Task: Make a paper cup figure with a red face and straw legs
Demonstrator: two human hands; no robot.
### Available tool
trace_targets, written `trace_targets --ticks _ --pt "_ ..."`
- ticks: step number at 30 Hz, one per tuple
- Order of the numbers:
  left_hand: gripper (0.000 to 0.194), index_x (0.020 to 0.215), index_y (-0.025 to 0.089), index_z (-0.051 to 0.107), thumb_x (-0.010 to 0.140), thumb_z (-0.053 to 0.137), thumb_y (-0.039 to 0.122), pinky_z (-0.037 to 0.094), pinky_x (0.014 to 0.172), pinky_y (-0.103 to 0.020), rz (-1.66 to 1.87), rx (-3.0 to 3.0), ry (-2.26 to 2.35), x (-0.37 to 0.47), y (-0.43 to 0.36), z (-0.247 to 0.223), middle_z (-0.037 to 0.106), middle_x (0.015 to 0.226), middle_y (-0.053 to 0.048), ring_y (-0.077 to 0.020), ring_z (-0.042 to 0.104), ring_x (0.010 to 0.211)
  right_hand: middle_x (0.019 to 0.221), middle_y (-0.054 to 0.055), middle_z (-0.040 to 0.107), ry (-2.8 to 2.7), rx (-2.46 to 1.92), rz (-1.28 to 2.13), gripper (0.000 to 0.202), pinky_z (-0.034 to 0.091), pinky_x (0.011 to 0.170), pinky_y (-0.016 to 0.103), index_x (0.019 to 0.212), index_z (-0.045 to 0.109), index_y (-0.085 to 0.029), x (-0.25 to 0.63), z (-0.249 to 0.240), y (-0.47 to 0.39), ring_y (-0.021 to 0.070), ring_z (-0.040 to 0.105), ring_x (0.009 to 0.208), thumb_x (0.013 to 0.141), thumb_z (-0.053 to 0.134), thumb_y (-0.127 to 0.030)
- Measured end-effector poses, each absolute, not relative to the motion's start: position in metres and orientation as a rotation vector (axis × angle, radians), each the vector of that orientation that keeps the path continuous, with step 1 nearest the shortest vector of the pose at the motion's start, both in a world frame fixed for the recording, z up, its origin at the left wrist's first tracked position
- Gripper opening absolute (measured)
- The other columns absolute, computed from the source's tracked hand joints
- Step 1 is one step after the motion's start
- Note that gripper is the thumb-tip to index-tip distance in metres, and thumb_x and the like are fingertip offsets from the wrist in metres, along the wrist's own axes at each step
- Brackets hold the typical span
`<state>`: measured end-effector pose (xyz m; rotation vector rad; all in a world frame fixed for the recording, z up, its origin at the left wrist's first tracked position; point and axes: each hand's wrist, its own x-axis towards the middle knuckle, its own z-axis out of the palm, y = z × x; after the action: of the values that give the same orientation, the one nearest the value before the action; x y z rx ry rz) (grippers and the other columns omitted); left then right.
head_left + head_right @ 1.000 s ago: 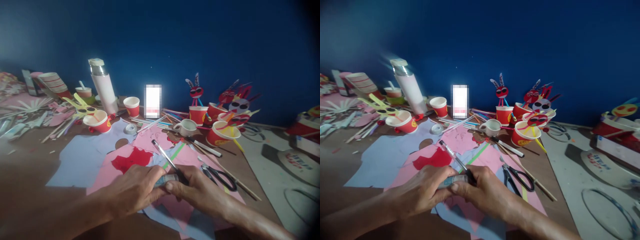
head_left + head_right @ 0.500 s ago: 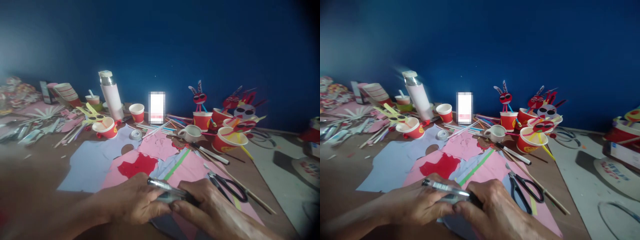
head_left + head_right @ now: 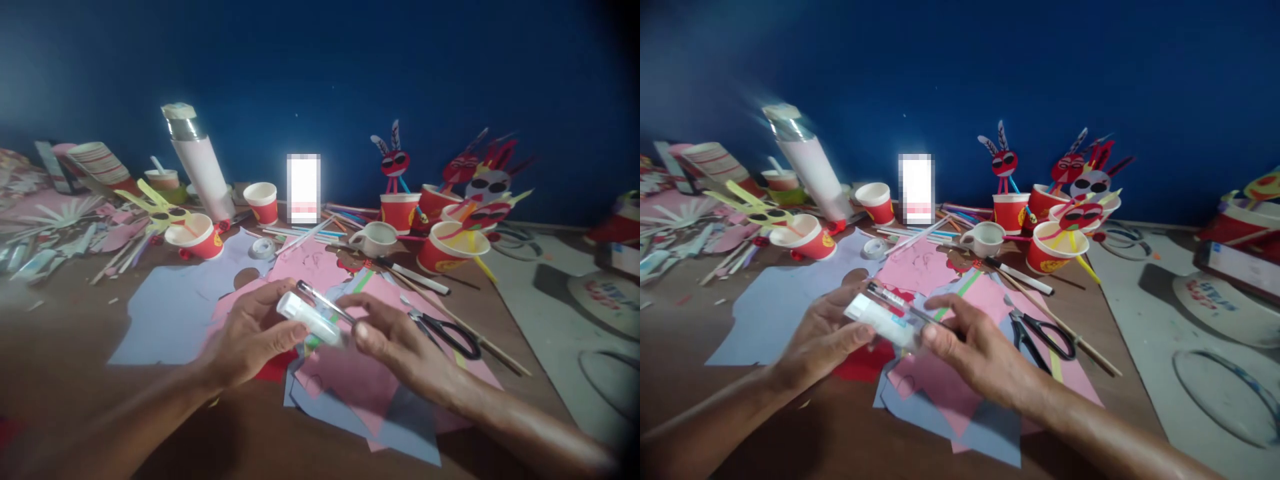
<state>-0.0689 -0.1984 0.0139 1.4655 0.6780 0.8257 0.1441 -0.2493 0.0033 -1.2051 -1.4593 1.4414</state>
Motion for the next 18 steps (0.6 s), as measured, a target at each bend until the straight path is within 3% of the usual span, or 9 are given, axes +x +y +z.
trace_targets --ticks 4,8,18 --pt "0.007 0.087 0.018 0.060 0.082 0.058 0.022 0.050 0.068 -0.028 0.614 1.876 0.794 -0.068 -0.199 0.022 0.063 0.087 -0.003 -0.0174 0.060 0.082 0.066 -0.004 0.039 -1.274 -1.215 1.225 0.032 0.027 0.049 0.023 0.091 0.049 -0.020 0.158 0.002 -0.240 0.0107 0.034 0.056 0.095 0.038 -0.050" --pt "0.011 0.093 0.018 0.059 0.084 0.054 0.023 0.049 0.066 -0.028 0.320 2.102 0.869 -0.064 -0.201 0.021 0.065 0.082 -0.002 -0.0154 0.059 0.072 0.066 -0.004 0.039 -1.253 -1.216 1.215 0.018 0.028 0.050 0.023 0.096 0.048 -0.021 0.161 0.004 -0.238 0.0104 0.035 0.057 0.095 0.043 -0.038" --pt "0.012 0.097 0.018 0.058 0.086 0.052 0.020 0.049 0.066 -0.026 0.284 2.249 0.804 -0.062 -0.201 0.010 0.063 0.087 -0.003 -0.0148 0.059 0.074 0.059 -0.007 0.039 -1.256 -1.226 1.260 0.012 0.026 0.047 0.022 0.095 0.052 -0.018 0.159 0.002 -0.237 0.0081 0.033 0.051 0.092 0.047 -0.030"
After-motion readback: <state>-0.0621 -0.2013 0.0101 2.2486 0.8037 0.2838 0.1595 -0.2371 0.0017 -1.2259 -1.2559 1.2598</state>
